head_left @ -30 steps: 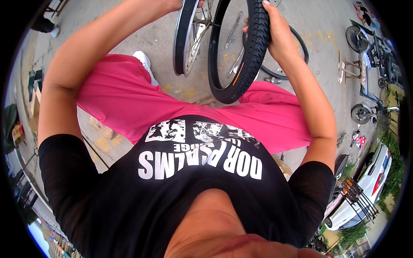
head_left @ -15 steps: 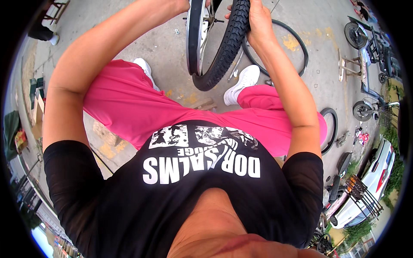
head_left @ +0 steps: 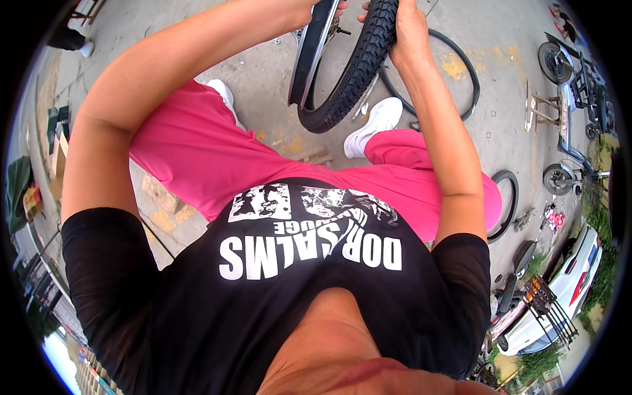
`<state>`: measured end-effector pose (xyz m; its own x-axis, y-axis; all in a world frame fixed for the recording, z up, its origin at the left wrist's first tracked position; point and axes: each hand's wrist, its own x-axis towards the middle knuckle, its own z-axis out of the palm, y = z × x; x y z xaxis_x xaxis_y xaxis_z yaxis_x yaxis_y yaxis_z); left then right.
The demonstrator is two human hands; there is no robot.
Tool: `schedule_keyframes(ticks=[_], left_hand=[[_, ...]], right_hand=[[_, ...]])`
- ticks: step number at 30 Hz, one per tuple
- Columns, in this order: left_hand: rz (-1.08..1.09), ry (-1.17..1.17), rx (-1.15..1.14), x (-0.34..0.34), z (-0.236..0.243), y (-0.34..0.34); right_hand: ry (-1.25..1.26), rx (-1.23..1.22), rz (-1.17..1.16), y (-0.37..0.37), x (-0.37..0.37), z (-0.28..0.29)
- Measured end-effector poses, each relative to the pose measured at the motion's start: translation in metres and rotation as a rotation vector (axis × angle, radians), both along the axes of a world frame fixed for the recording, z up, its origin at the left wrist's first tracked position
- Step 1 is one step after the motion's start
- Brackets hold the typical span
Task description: The person removes the old tire and inner tube from a bicycle wheel using a tire lever, then installs a new tire and inner tube onto the wheel rim.
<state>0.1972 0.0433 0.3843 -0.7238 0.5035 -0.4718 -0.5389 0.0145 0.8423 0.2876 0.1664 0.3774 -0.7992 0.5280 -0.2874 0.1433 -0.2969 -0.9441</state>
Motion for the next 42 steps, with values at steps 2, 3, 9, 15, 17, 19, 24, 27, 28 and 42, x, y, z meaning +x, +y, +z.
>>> schedule_keyframes(ticks=[2,3,9,15,17,19,24,27,28,42], left_hand=[[0.008,0.093,0.000,0.004,-0.007,0.001],[0.014,0.141,0.000,0.005,-0.011,0.001],[0.008,0.377,-0.166,0.008,-0.029,0.008],[0.010,0.675,-0.387,0.005,-0.052,0.010],[0.035,0.739,-0.402,0.000,-0.059,0.012],[0.042,0.793,-0.432,0.001,-0.065,0.016],[0.043,0.752,-0.315,0.019,-0.072,0.033],[0.035,0.847,-0.402,0.024,-0.073,0.041],[0.027,0.823,-0.392,0.023,-0.074,0.044],[0.044,0.918,-0.359,0.010,-0.080,0.045]], right_hand=[[0.015,-0.007,0.007,-0.002,0.000,-0.004],[0.018,-0.008,0.012,-0.002,-0.001,-0.005],[0.025,-0.090,0.064,-0.011,-0.005,-0.011],[0.004,-0.034,-0.032,-0.013,-0.006,-0.020],[-0.008,-0.025,-0.072,-0.012,-0.005,-0.024],[0.019,-0.051,-0.065,-0.012,-0.004,-0.028],[0.122,-0.145,-0.028,-0.011,0.001,-0.030],[0.131,-0.173,-0.030,-0.008,0.009,-0.028],[0.143,-0.184,-0.048,-0.008,0.011,-0.028],[0.040,0.185,0.020,-0.025,0.027,-0.031]])
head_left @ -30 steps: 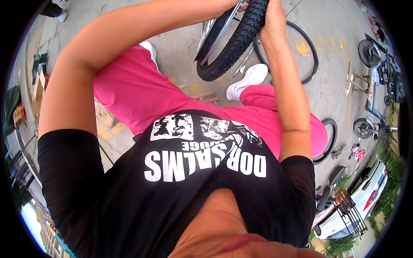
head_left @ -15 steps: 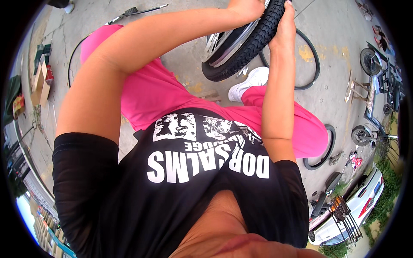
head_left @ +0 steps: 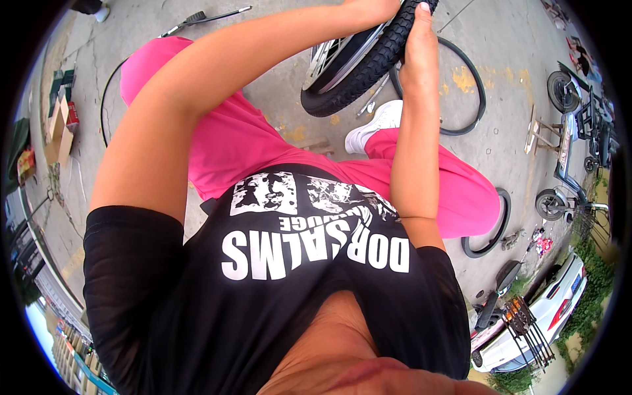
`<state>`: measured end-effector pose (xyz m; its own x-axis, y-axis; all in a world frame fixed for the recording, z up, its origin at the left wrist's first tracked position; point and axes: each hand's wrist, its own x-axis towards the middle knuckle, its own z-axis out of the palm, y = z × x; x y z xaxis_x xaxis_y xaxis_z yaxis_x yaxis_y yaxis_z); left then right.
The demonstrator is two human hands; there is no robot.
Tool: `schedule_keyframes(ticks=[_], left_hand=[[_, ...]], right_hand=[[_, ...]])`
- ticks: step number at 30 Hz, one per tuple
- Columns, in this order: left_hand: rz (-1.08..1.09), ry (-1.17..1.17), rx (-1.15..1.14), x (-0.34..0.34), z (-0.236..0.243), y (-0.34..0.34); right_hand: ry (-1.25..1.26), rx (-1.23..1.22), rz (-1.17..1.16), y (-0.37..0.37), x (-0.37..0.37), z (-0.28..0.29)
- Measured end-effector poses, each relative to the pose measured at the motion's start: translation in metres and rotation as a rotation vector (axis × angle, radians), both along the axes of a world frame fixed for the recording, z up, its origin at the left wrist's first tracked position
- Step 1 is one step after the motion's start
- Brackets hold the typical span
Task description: The person removes the old tire and inner tube from a bicycle wheel using a tire lever, then installs a new tire and inner tube onto the wheel rim.
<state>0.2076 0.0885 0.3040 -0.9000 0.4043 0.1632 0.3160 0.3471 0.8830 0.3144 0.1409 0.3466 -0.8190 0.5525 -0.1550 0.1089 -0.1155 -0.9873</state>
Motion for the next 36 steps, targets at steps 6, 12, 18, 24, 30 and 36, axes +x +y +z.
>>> schedule_keyframes(ticks=[6,12,18,24,30,36], left_hand=[[-0.018,0.063,0.012,0.003,-0.012,-0.008],[-0.019,0.062,0.152,0.012,-0.021,-0.006],[-0.064,-0.044,0.202,0.016,-0.024,-0.002],[-0.111,-0.139,0.169,0.016,-0.013,0.001],[-0.178,-0.238,0.372,0.037,-0.002,-0.020],[-0.154,-0.076,0.113,0.028,0.011,-0.038]], right_hand=[[-0.035,0.128,0.019,-0.006,0.000,-0.002],[-0.058,0.123,0.003,0.000,0.003,-0.007],[-0.102,0.251,0.036,0.011,0.011,-0.007],[-0.259,0.571,0.160,0.018,0.014,0.020],[-0.385,0.702,0.381,0.018,0.018,0.035],[-0.197,0.040,0.353,0.033,0.011,0.027]])
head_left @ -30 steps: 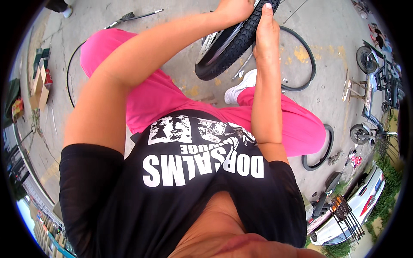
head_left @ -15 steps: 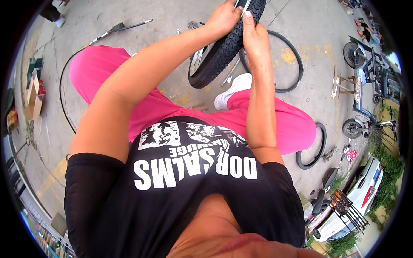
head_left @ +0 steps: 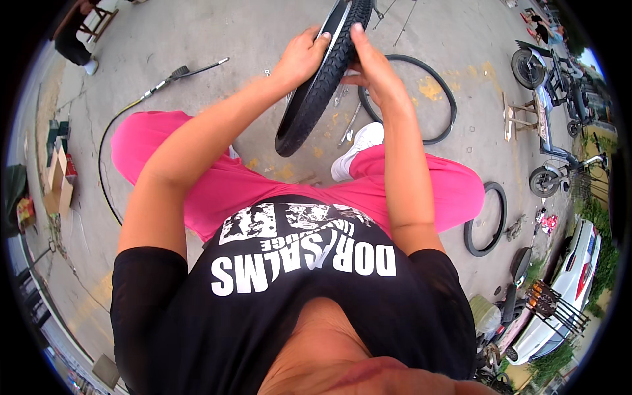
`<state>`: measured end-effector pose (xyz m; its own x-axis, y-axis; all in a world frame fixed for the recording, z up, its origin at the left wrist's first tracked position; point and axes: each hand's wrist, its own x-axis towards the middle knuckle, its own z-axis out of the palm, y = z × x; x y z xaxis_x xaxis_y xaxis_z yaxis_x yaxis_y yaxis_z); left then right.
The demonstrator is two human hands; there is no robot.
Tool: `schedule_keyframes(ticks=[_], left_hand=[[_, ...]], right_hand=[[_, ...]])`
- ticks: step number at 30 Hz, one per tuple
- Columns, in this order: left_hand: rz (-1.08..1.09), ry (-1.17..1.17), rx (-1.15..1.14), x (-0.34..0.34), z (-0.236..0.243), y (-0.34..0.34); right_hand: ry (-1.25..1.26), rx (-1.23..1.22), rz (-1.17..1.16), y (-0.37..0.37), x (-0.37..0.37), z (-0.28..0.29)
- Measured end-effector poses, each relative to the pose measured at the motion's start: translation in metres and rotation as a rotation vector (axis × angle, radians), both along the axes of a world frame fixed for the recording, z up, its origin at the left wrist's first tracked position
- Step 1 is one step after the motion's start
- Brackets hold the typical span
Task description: The person removes the old tire and inner tube from a bicycle wheel using a tire lever, then installs a new tire and inner tube onto the wheel rim.
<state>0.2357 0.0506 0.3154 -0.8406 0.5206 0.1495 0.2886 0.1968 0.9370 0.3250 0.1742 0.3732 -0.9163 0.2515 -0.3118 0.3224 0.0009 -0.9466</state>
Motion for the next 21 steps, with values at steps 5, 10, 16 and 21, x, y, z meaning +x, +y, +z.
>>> schedule_keyframes(ticks=[5,10,16,21], left_hand=[[0.022,-0.047,0.157,0.054,-0.010,-0.005],[0.026,-0.588,0.284,0.000,-0.011,0.009],[-0.106,-1.191,0.489,-0.071,-0.002,0.052],[-0.144,-1.175,0.534,-0.082,0.014,0.054]], right_hand=[[0.057,-0.532,-0.192,0.049,-0.041,-0.012],[0.025,-0.605,-0.191,0.080,-0.038,-0.020],[0.067,-0.626,-0.072,0.037,-0.022,-0.010],[0.182,-0.538,-0.053,0.009,-0.013,-0.003]])
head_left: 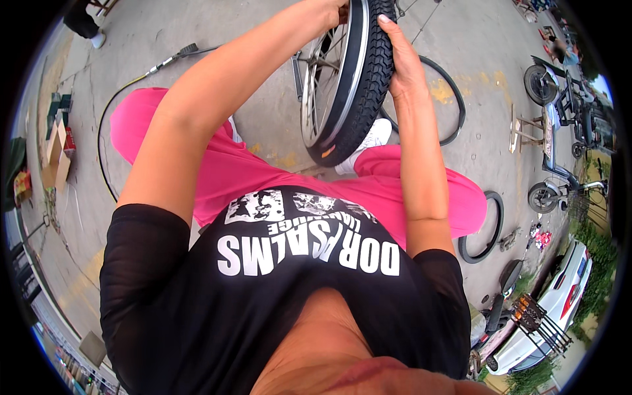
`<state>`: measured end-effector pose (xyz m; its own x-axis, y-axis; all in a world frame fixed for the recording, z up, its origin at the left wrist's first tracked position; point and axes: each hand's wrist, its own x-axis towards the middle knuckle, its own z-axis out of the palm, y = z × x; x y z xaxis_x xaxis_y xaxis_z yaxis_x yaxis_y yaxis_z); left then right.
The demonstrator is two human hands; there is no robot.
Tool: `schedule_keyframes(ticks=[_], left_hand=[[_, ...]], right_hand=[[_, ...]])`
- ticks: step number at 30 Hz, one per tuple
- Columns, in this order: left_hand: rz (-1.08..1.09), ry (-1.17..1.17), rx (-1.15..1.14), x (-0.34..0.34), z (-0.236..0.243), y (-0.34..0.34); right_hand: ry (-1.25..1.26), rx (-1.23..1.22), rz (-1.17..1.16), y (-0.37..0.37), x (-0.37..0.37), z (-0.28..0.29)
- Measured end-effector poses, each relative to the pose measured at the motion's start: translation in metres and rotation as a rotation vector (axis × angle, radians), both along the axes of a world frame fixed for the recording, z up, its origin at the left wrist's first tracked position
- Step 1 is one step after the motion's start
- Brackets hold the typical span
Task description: The person removes the old tire and inner tube from a bicycle wheel using a tire lever, then installs a new tire and inner tube onto the wheel rim.
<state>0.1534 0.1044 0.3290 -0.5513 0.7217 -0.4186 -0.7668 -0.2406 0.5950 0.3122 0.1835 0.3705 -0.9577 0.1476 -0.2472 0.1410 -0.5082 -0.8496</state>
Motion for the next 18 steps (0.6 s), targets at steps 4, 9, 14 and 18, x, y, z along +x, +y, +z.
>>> schedule_keyframes(ticks=[4,9,14,18], left_hand=[[0.131,0.088,0.092,0.016,0.010,-0.012],[0.502,0.492,-0.204,0.062,-0.008,-0.033],[0.488,0.596,-0.232,0.124,-0.033,-0.034],[0.396,0.768,-0.301,0.153,-0.043,-0.043]], right_hand=[[0.142,0.053,0.077,-0.006,0.010,-0.008],[-0.026,-0.090,0.249,-0.001,0.022,-0.041],[-0.082,-0.076,0.093,0.036,-0.025,-0.039],[-0.172,0.023,0.039,0.050,-0.057,-0.009]])
